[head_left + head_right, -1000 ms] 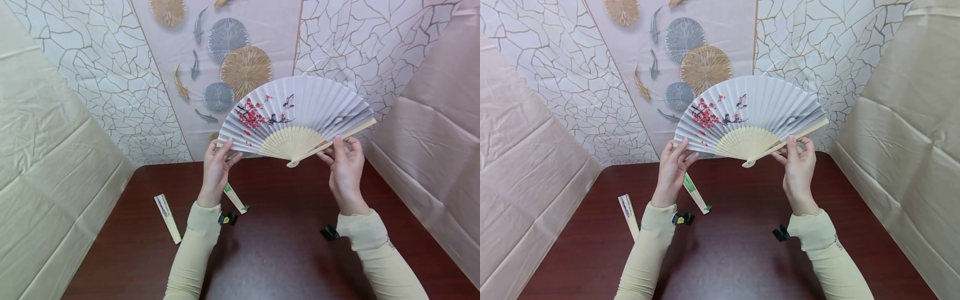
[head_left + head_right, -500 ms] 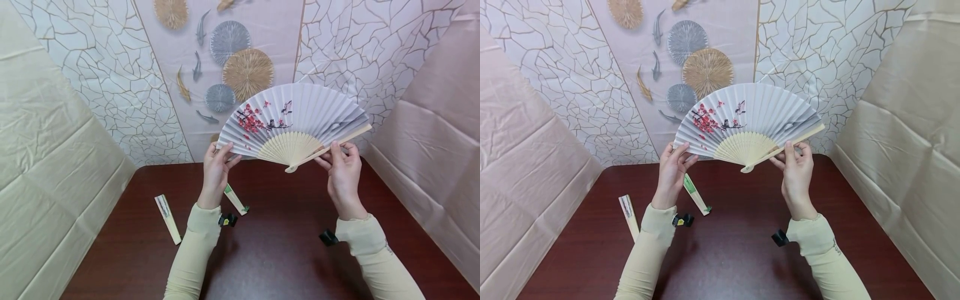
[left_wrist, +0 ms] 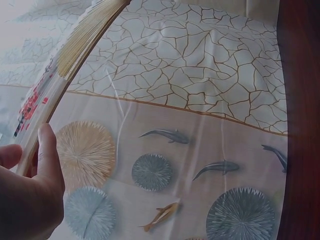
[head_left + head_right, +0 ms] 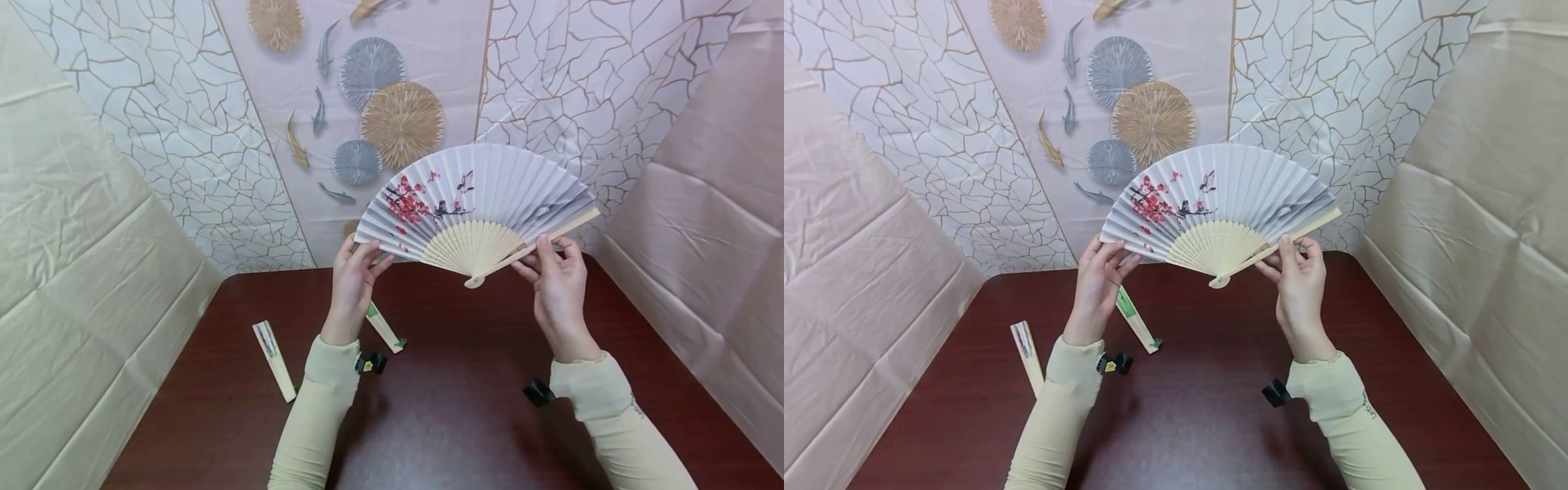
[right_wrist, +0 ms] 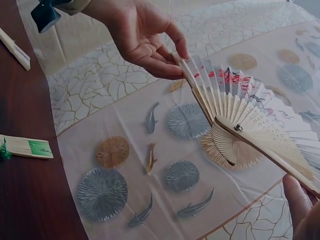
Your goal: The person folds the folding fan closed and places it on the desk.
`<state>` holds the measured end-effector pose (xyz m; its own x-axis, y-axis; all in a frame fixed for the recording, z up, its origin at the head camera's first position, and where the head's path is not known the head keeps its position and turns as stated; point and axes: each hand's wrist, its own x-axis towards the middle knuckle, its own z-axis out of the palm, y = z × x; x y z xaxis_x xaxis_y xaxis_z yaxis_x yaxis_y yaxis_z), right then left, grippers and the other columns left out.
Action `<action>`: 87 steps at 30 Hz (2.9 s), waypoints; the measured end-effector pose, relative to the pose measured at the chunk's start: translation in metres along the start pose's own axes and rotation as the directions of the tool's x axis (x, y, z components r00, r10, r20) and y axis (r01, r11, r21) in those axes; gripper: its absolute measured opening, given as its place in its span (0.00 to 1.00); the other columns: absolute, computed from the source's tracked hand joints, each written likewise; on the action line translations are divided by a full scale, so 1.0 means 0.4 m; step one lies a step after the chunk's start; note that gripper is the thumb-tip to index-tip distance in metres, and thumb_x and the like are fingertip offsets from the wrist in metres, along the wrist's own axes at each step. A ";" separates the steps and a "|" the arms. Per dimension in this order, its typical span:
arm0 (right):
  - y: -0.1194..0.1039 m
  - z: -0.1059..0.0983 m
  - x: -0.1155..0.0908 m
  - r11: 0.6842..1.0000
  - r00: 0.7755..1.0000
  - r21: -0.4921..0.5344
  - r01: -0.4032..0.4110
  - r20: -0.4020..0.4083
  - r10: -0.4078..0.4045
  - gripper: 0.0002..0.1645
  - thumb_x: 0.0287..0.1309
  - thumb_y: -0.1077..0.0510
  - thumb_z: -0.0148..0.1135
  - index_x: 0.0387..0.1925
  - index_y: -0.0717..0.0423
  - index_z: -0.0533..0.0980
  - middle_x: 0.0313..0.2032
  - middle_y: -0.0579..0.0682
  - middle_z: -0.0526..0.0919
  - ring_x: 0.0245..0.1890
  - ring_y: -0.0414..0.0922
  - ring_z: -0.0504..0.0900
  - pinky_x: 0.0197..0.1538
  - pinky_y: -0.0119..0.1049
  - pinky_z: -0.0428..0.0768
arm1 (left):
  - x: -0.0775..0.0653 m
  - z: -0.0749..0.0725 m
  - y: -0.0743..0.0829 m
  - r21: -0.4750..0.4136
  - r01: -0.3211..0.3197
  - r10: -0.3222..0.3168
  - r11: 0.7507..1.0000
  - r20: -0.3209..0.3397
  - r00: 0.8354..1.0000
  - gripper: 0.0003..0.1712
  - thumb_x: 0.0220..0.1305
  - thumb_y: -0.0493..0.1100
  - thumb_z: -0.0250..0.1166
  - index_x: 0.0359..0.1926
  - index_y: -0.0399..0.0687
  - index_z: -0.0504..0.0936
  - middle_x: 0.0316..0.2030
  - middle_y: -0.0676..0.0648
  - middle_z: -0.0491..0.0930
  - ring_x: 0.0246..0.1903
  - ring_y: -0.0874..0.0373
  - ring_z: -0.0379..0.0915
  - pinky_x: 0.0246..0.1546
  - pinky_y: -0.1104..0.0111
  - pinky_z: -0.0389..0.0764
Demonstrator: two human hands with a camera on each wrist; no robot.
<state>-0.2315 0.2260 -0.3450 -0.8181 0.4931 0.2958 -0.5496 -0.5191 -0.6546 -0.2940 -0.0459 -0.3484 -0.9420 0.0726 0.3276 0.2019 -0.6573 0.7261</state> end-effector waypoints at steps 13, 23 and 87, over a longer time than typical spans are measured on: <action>0.017 -0.003 -0.004 0.999 0.999 -0.022 -0.031 0.024 0.032 0.07 0.69 0.64 0.59 0.39 0.60 0.68 0.31 0.56 0.86 0.29 0.46 0.89 0.33 0.37 0.88 | 0.002 -0.005 -0.008 0.035 0.010 -0.010 0.999 -0.003 1.000 0.21 0.70 0.31 0.62 0.62 0.38 0.75 0.49 0.42 0.81 0.40 0.57 0.82 0.40 0.68 0.87; 0.024 -0.005 -0.010 0.996 0.998 -0.079 -0.045 0.048 0.049 0.07 0.68 0.64 0.61 0.39 0.60 0.69 0.35 0.54 0.87 0.33 0.45 0.89 0.32 0.37 0.88 | 0.004 -0.008 -0.009 0.044 0.018 -0.018 0.999 -0.011 1.000 0.22 0.69 0.30 0.62 0.62 0.35 0.75 0.47 0.42 0.80 0.39 0.57 0.82 0.40 0.68 0.87; 0.067 -0.003 -0.044 0.889 0.929 -0.432 -0.148 0.246 0.275 0.08 0.69 0.58 0.64 0.40 0.60 0.75 0.33 0.46 0.86 0.36 0.40 0.87 0.38 0.39 0.88 | 0.003 -0.020 0.004 0.264 0.094 -0.120 0.960 0.084 0.989 0.17 0.69 0.31 0.64 0.57 0.29 0.79 0.42 0.44 0.85 0.38 0.57 0.84 0.40 0.66 0.87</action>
<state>-0.2318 0.2043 -0.3685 -0.9531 0.1437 0.2664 -0.2942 -0.2329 -0.9269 -0.2968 -0.0526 -0.3518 -0.9335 0.2137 0.2880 0.1761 -0.4263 0.8873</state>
